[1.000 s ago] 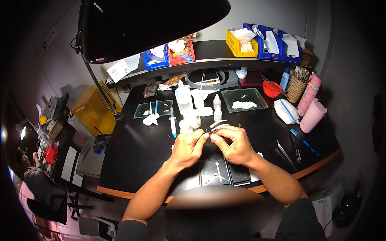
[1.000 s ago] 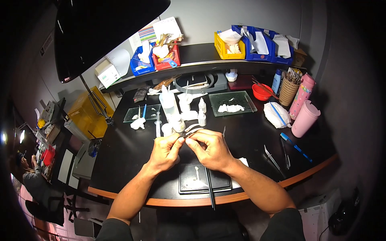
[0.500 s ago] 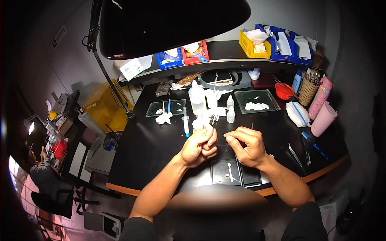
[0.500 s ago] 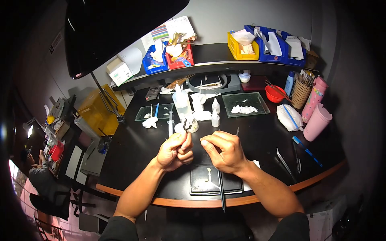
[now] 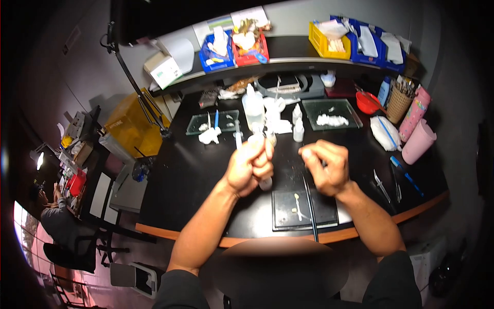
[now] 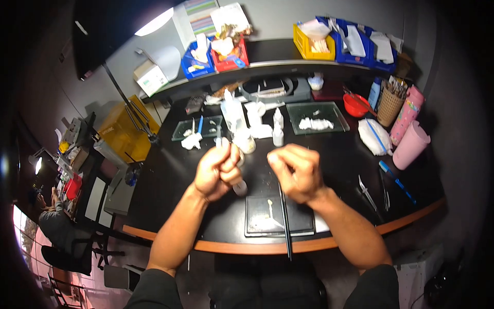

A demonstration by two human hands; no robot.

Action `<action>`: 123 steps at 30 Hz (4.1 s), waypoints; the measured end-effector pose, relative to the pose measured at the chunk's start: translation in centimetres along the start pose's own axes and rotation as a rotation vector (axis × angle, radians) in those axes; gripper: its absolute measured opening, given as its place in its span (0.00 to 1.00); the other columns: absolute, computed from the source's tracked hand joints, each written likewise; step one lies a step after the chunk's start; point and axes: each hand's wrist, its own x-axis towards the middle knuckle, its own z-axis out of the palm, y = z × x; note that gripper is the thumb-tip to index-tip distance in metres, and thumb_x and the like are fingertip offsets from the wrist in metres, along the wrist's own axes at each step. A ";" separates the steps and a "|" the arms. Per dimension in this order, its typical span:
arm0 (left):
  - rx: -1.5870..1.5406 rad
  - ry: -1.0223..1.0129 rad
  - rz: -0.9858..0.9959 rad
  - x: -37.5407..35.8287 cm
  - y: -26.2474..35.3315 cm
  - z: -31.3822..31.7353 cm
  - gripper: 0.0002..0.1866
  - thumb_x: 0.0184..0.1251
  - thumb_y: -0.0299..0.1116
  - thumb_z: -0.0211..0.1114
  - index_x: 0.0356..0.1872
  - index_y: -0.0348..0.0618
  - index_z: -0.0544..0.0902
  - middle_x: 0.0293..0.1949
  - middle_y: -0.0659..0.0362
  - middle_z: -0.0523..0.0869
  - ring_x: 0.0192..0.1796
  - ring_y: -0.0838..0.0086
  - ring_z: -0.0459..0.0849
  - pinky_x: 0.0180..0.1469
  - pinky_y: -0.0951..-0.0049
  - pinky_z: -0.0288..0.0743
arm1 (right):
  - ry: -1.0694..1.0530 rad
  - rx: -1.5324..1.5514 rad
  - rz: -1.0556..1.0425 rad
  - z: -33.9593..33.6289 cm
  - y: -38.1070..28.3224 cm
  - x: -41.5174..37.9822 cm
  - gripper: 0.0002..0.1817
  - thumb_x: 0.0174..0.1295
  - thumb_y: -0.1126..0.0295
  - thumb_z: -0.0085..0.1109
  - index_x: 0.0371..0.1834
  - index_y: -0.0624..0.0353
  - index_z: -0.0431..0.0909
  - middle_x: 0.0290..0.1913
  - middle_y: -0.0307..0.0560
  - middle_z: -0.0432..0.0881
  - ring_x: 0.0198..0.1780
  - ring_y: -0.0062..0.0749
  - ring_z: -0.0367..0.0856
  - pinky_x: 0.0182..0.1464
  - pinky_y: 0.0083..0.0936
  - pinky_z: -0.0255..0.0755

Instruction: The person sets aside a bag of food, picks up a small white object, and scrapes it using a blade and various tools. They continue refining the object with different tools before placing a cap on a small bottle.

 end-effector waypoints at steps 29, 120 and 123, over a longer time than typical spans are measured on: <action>0.068 0.168 0.129 0.6 0.4 -1.0 0.25 0.92 0.48 0.41 0.53 0.36 0.80 0.18 0.70 0.60 0.18 0.84 0.53 0.21 0.79 0.52 | -0.669 -0.421 0.681 -4.8 5.8 0.1 0.06 0.52 0.81 0.75 0.33 0.65 0.89 0.35 0.57 0.90 0.42 0.50 0.91 0.48 0.39 0.82; 0.777 0.272 0.051 0.3 -0.8 0.3 0.20 0.87 0.44 0.52 0.37 0.44 0.84 0.18 0.72 0.67 0.21 0.86 0.62 0.25 0.78 0.58 | -0.024 0.028 -0.119 -0.2 -0.8 0.3 0.05 0.59 0.83 0.71 0.38 0.68 0.86 0.31 0.50 0.87 0.29 0.29 0.86 0.30 0.23 0.77; 0.543 0.248 -0.071 0.2 -0.1 0.6 0.20 0.87 0.44 0.51 0.35 0.43 0.82 0.17 0.72 0.65 0.19 0.85 0.58 0.23 0.77 0.53 | -0.047 0.034 -0.097 -0.3 -0.8 0.2 0.08 0.55 0.83 0.74 0.37 0.66 0.86 0.31 0.50 0.88 0.29 0.30 0.86 0.31 0.22 0.77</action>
